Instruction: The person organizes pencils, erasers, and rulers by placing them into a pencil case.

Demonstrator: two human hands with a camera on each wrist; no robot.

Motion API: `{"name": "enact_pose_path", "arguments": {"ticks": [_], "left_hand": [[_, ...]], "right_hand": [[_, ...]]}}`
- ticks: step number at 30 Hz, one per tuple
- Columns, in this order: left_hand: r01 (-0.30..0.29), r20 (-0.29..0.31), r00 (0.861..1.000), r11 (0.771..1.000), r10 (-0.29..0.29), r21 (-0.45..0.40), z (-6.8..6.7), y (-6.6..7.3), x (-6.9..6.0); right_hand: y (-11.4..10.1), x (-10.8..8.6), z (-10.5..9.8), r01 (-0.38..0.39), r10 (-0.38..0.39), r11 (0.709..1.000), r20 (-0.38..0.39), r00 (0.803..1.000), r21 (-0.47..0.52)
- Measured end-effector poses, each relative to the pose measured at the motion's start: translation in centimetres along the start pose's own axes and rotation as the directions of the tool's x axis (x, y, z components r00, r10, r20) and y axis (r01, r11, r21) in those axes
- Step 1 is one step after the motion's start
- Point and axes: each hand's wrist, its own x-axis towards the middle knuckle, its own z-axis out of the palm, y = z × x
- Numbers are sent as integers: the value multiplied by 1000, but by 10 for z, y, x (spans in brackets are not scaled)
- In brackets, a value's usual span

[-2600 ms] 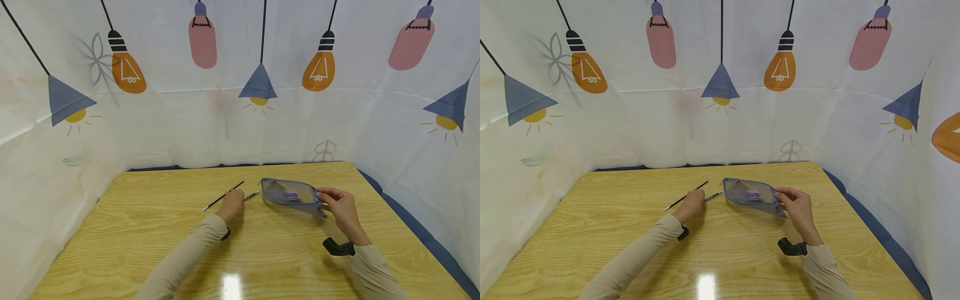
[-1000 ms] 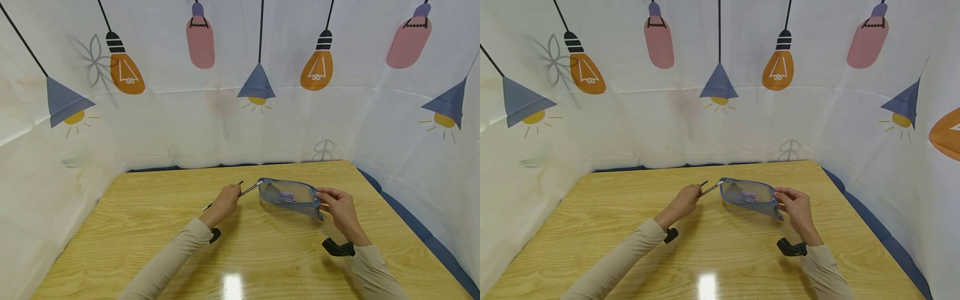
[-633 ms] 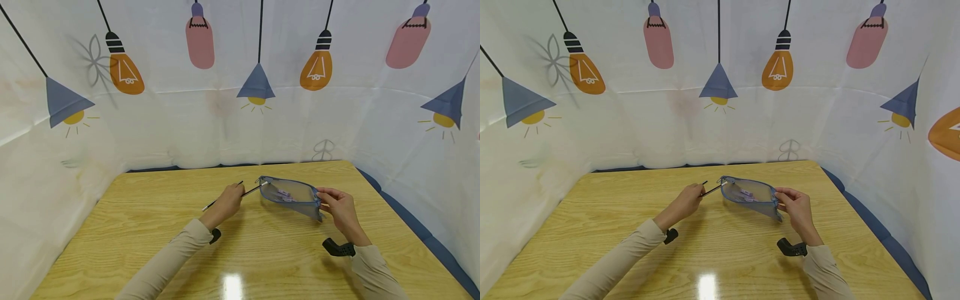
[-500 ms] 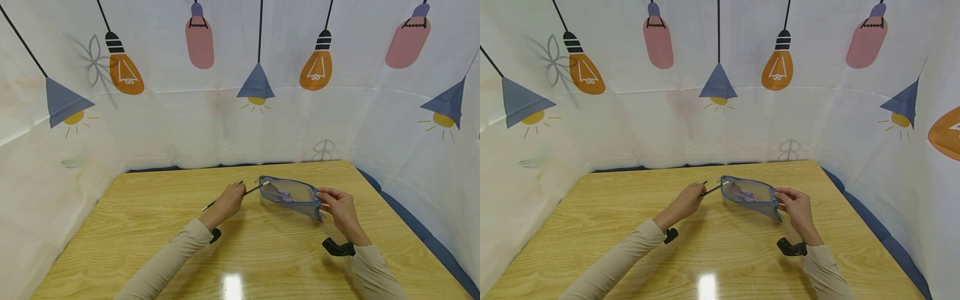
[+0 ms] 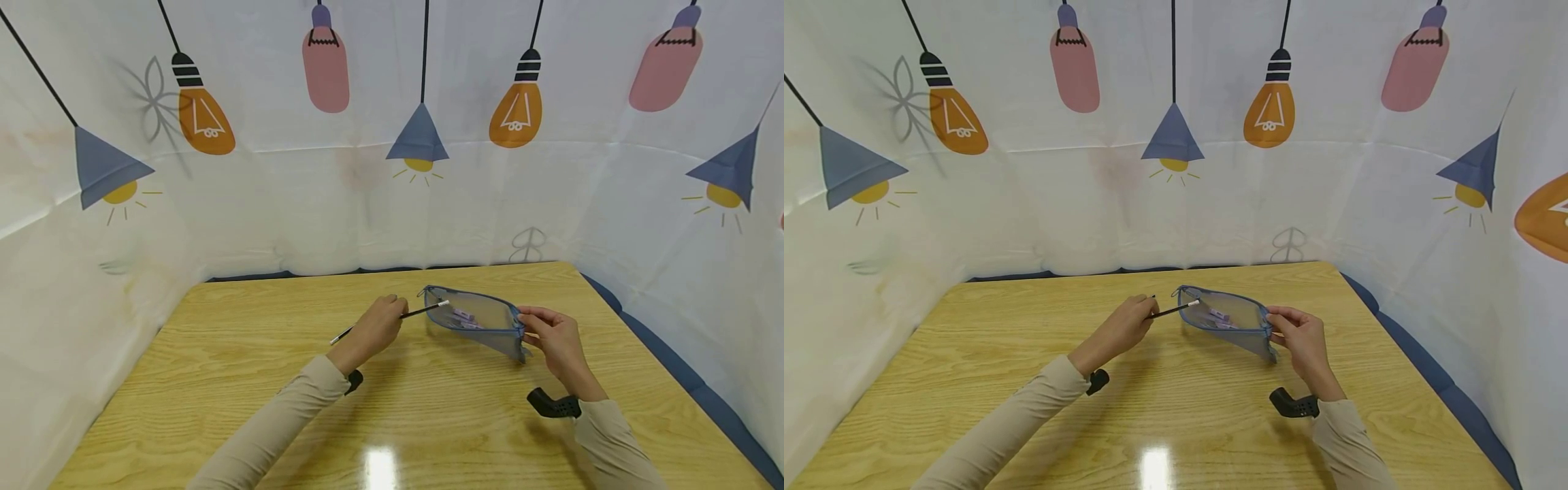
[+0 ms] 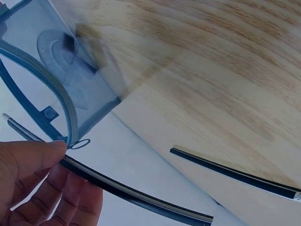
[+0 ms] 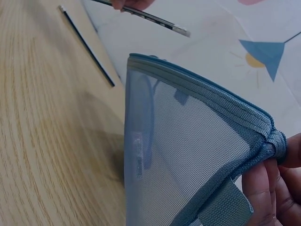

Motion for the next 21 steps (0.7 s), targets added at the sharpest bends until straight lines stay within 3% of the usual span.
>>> {"name": "enact_pose_path", "arguments": {"ticks": [8, 21], "left_hand": [[32, 32, 999, 999, -31, -27, -3, 3, 3], [22, 5, 1000, 1000, -22, 22, -7, 9, 5]], "right_hand": [[-2, 0, 0, -14, 14, 1000, 0, 1000, 2], [-3, -1, 1, -32, 32, 999, -9, 999, -13]]}}
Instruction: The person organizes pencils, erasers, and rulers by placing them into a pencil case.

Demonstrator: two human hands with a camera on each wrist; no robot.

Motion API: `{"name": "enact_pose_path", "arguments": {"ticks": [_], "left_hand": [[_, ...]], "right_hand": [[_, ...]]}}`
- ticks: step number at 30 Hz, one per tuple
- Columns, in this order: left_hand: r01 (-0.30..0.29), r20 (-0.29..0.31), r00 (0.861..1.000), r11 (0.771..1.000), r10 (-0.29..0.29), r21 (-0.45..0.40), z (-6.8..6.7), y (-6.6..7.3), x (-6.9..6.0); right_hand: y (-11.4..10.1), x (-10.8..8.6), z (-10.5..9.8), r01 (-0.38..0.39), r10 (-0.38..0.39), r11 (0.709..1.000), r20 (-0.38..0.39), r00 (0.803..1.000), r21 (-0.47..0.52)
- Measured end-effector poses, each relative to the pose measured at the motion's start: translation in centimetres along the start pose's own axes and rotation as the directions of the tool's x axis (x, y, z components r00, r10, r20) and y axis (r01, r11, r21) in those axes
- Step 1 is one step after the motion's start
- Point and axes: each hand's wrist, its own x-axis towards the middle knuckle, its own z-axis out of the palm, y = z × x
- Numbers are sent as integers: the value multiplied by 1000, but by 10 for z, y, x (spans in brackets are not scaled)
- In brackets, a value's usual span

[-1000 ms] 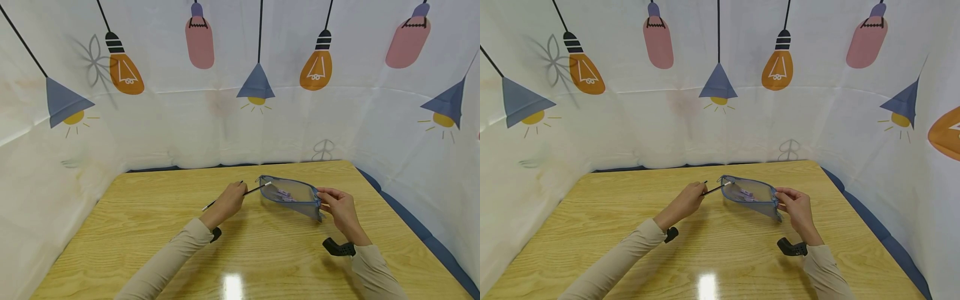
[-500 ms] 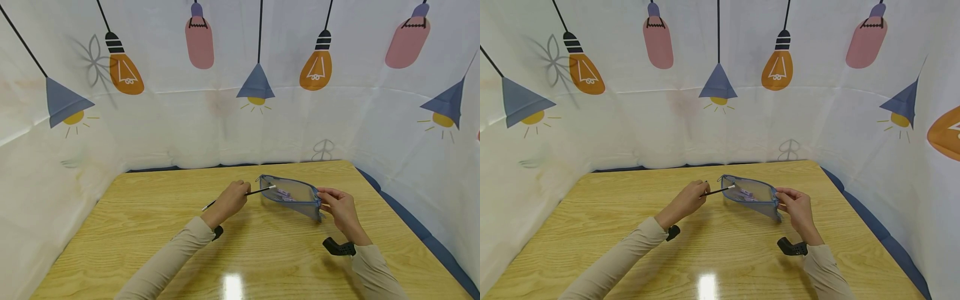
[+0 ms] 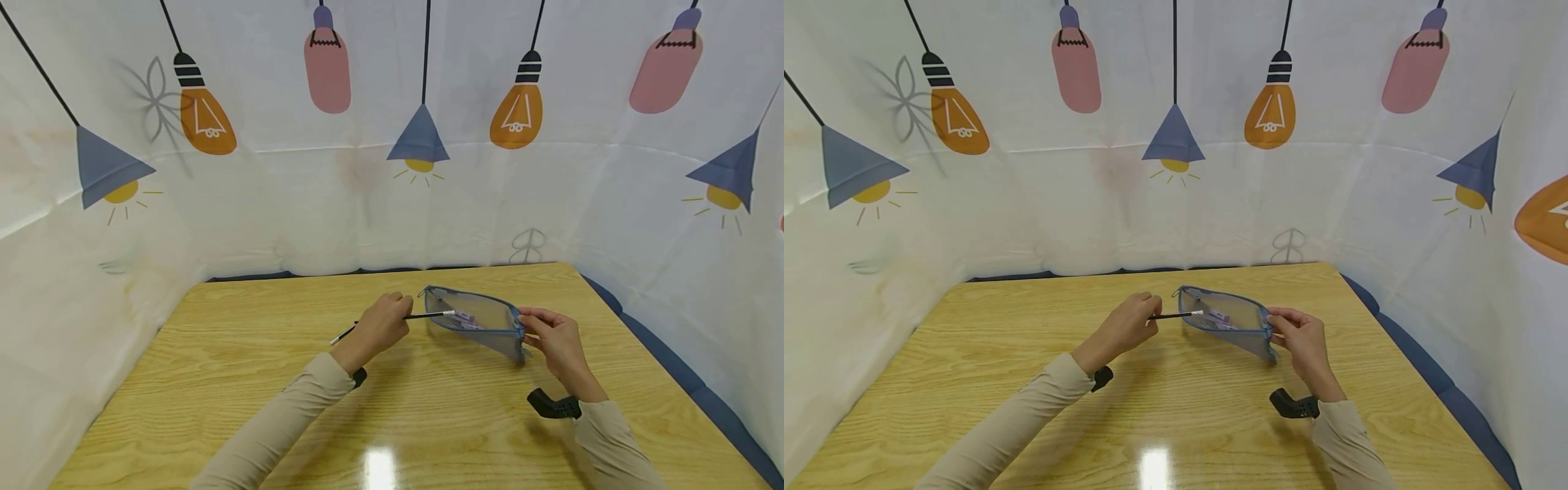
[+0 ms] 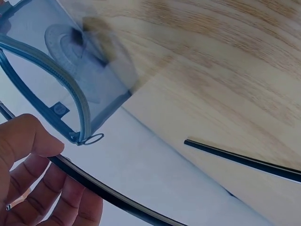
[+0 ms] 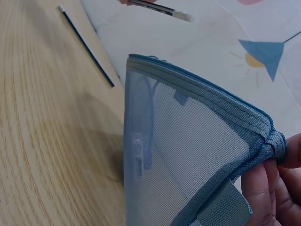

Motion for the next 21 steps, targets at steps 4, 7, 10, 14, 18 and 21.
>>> {"name": "enact_pose_path", "arguments": {"ticks": [4, 7, 10, 14, 18, 21], "left_hand": [[-15, -56, 998, 990, 23, 138, 0, 2, 0], [-32, -105, 993, 972, 58, 234, 1, 3, 1], [-38, -130, 989, 962, 76, 269, 2, 4, 2], [-40, -138, 987, 958, 82, 285, 2, 5, 4], [-54, -147, 984, 956, 99, 287, 2, 6, 6], [-72, -164, 979, 953, 124, 293, 2, 7, 9]], "right_hand": [[0, 0, 0, 1, -1, 1000, 3, 1000, -1], [1, 0, 0, 6, -6, 1000, 5, 1000, -6], [1, 0, 1, 14, -13, 1000, 6, 1000, -10], [1, 0, 1, 15, -15, 1000, 5, 1000, -2], [2, 1, 0, 14, -14, 1000, 2, 1000, -5], [2, 1, 0, 13, -13, 1000, 1, 1000, -2]]}}
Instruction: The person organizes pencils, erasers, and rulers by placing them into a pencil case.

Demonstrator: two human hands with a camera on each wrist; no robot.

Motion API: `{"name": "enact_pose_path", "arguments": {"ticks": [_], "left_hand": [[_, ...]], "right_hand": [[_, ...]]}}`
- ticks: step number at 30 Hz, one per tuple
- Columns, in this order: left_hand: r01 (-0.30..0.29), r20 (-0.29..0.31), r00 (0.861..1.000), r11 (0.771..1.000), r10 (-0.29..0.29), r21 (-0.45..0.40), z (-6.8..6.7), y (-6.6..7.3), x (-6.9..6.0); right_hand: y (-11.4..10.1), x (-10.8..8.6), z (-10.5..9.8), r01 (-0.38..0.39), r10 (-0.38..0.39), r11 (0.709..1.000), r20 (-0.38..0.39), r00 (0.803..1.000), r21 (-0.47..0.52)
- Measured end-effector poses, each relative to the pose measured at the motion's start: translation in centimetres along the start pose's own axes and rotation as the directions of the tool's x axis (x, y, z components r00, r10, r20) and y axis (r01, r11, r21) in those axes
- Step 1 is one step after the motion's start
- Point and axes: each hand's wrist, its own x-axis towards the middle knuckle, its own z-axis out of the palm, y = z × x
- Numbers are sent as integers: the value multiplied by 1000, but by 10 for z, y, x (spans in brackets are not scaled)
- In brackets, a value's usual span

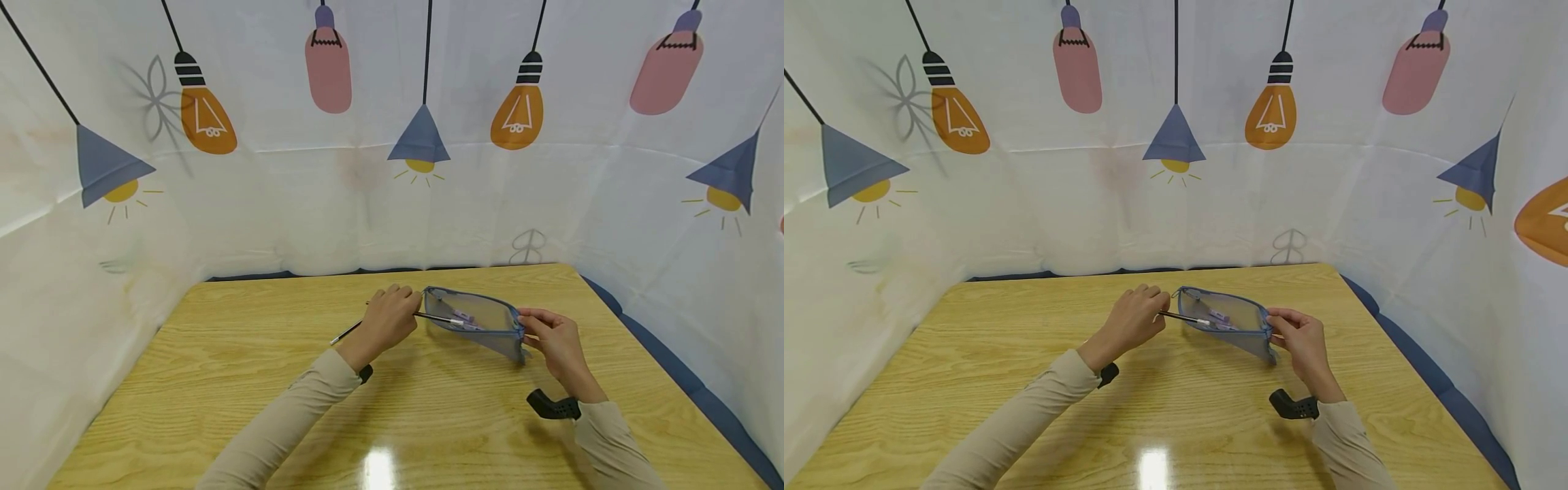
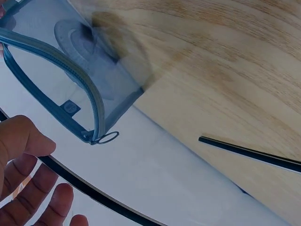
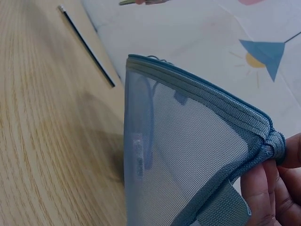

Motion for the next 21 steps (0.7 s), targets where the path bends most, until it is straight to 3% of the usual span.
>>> {"name": "enact_pose_path", "arguments": {"ticks": [13, 21], "left_hand": [[-68, -79, 995, 995, 62, -75, -1, 6, 10], [-99, -103, 991, 980, 83, -170, 0, 8, 15]], "right_hand": [[0, -1, 0, 3, -3, 1000, -1, 1000, 2], [0, 0, -1, 3, -3, 1000, 5, 1000, -5]]}}
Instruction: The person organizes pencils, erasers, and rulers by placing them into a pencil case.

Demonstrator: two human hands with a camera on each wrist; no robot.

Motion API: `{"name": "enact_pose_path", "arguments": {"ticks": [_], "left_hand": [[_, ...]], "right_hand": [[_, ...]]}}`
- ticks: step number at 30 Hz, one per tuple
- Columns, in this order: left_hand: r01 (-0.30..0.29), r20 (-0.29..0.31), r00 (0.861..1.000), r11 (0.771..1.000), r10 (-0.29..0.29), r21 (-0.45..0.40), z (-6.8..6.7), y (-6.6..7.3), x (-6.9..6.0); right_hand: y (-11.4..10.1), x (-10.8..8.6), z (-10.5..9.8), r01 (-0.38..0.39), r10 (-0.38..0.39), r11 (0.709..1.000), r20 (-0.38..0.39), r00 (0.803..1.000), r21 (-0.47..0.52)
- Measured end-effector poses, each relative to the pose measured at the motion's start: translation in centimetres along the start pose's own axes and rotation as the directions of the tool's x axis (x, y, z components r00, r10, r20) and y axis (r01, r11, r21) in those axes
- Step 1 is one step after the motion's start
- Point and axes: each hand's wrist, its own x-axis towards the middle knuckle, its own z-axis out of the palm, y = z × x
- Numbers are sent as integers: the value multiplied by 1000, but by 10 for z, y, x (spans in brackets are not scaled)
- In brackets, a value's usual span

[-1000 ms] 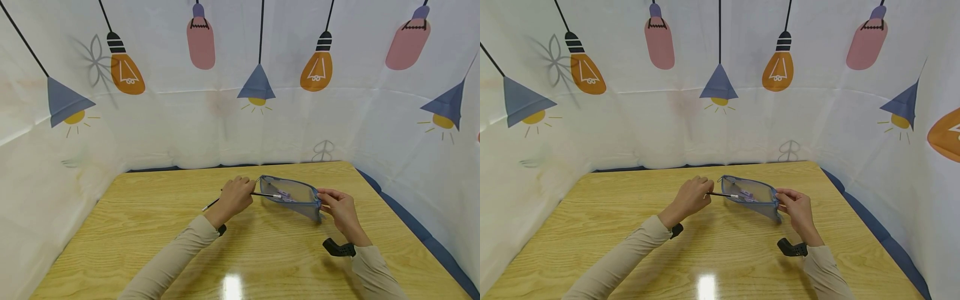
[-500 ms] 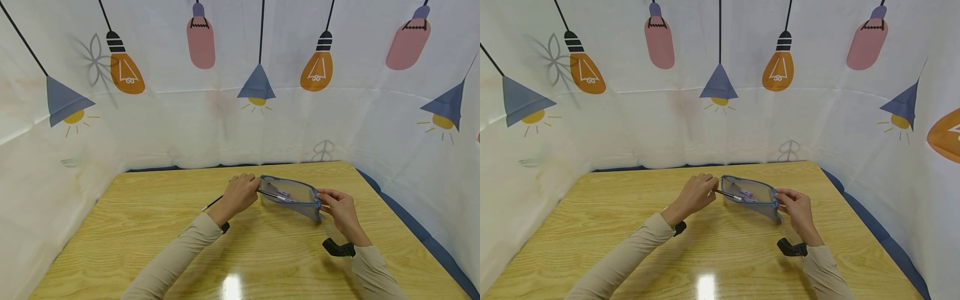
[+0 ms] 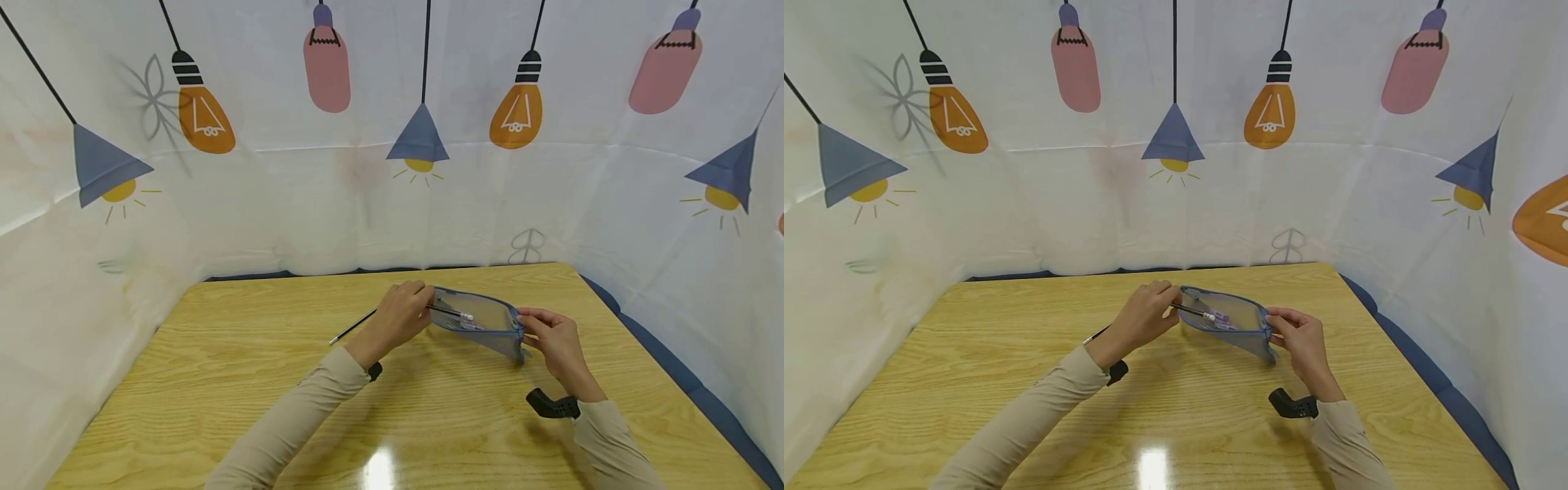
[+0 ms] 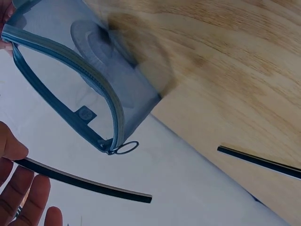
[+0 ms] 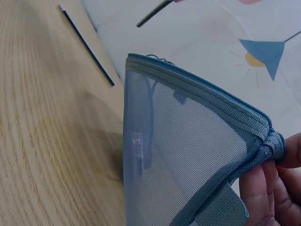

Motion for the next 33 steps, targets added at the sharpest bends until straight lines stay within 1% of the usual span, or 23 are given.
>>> {"name": "enact_pose_path", "arguments": {"ticks": [4, 8, 16, 26, 33], "left_hand": [[-13, -29, 1000, 999, 11, -48, 1, 1, 2], [-14, -49, 999, 996, 10, -84, 1, 2, 5], [-7, -52, 999, 990, -1, -141, 4, 6, 6], [6, -83, 996, 969, -27, -247, 10, 5, 6], [-2, -114, 993, 962, -30, -273, 14, 4, 7]], "right_hand": [[-2, 0, 0, -6, 6, 1000, -1, 1000, -9], [-3, -1, 1, -14, 14, 1000, -8, 1000, -17], [-3, 0, 1, -18, 18, 1000, -6, 1000, -10], [-2, 0, 0, -10, 10, 1000, -5, 1000, -12], [-2, 0, 1, -30, 30, 1000, -14, 999, -2]]}}
